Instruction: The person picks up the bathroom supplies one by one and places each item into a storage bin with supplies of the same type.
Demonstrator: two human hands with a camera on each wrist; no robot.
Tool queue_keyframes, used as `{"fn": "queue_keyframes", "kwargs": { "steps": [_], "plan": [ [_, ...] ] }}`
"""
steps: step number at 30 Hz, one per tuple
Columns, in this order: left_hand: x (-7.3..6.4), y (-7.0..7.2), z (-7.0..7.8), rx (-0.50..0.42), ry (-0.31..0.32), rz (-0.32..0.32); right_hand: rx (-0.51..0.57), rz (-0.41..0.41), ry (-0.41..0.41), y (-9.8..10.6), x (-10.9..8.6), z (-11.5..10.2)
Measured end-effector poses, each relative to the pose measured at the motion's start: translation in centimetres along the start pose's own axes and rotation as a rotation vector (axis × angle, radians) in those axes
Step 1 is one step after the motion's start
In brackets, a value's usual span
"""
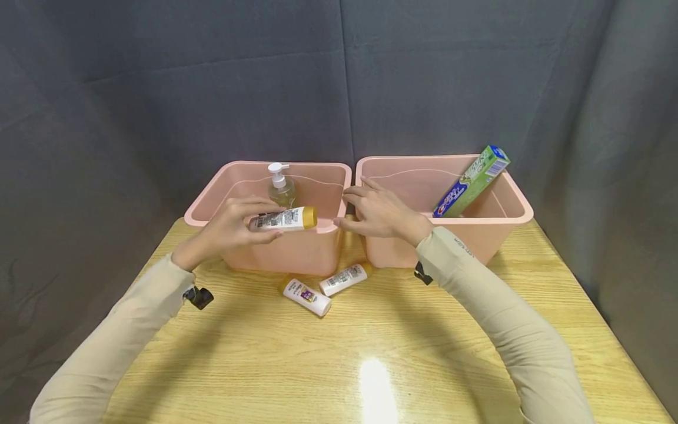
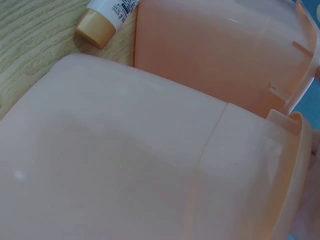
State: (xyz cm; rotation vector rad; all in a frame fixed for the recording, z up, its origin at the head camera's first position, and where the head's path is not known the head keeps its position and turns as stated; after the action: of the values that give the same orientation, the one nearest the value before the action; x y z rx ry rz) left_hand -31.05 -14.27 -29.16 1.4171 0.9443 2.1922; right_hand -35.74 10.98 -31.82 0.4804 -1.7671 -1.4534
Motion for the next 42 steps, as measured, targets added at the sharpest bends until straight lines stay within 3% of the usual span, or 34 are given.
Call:
{"fn": "queue_keyframes", "kwargs": {
  "steps": [8,16,23,35,42],
  "plan": [
    [0.7,0.2,-1.1,0.003,0.038,0.007,-0.006,0.000,0.002,0.0,0.0,0.0],
    [1.2,0.3,-2.1,0.070,0.077,0.021,-0.007,0.004,0.000,-0.1,0.0,0.1],
    [1.5,0.3,-3.0,0.065,0.128,0.014,0.002,-0.001,-0.001,0.0,0.0,0.1],
    [1.7,0.4,-4.2,0.135,0.209,-0.018,0.003,-0.019,-0.014,0.0,0.0,0.0],
    [1.6,0.3,-4.8,0.165,0.218,-0.006,-0.006,-0.024,-0.013,-0.1,0.0,0.1]
  ]
}}
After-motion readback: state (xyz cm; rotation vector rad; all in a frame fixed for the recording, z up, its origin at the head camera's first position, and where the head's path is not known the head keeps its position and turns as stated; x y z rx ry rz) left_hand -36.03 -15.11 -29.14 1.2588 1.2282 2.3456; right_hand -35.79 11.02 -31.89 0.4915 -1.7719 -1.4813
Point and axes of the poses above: each hand's wrist, its own x-axis towards the middle knuckle, its own y-axis out of the back of the hand, z = x × y, the point moved 5 cm from there along x, towards the middle knuckle, and after that the axes turned 2 degrees about z, right-handed, at the moved point
